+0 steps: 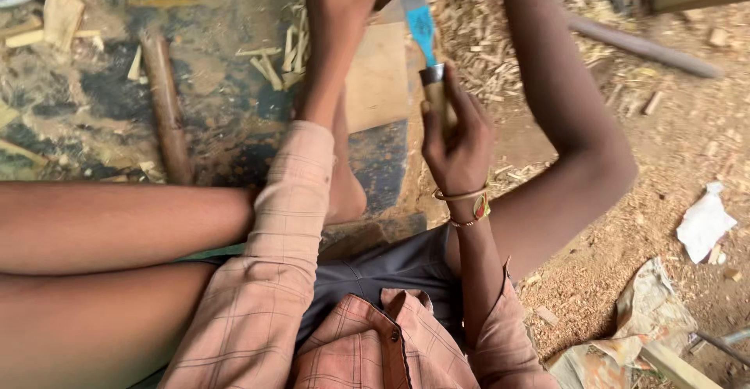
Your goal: The person is sitting on the floor and using a chisel to carve a small piece of wood. They repeatedly strike the chisel with a mallet to shape the wood, creating wood shavings.
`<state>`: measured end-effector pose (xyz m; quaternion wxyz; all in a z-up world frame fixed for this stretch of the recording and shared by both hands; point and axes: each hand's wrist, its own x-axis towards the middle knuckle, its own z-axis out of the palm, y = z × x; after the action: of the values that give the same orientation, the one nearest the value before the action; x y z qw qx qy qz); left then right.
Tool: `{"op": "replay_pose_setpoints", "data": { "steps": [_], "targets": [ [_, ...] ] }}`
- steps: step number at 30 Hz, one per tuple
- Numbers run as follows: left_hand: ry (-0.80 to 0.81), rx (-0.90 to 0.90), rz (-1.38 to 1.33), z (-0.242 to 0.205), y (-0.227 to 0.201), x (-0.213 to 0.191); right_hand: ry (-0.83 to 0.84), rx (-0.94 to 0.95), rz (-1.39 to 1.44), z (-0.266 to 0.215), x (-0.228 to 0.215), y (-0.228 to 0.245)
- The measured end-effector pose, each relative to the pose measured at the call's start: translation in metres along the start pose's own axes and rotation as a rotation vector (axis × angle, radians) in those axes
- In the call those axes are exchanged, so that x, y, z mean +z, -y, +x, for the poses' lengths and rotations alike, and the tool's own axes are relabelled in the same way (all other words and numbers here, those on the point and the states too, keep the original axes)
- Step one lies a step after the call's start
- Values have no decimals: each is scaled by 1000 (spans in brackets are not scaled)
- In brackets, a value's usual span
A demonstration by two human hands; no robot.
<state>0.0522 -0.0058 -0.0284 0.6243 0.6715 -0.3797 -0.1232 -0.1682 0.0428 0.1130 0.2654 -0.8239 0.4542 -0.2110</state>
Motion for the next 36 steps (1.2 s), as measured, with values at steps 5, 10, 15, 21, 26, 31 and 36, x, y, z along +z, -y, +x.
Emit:
{"op": "replay_pose_setpoints", "data": {
  "steps": [5,10,15,21,26,31,36],
  "targets": [
    [-105,62,-155,0,-11,-2,47,194,39,6,-5,14],
    [-259,100,-127,-10,-20,8,-74,-5,-26,-9,17,16],
    [-210,52,-144,-11,-29,2,-156,-71,-190,-15,40,23],
    [-176,72,-66,-6,-30,-3,-45,63,-92,-7,56,28],
    [-130,-33,-52,4,-31,-6,-94,177,205,-5,50,45],
    [-133,-64,-61,0,-33,-9,4,347,388,-20,22,61],
    [-181,-7,21,-11,-27,-2,35,243,56,-38,-3,49]
  ]
}}
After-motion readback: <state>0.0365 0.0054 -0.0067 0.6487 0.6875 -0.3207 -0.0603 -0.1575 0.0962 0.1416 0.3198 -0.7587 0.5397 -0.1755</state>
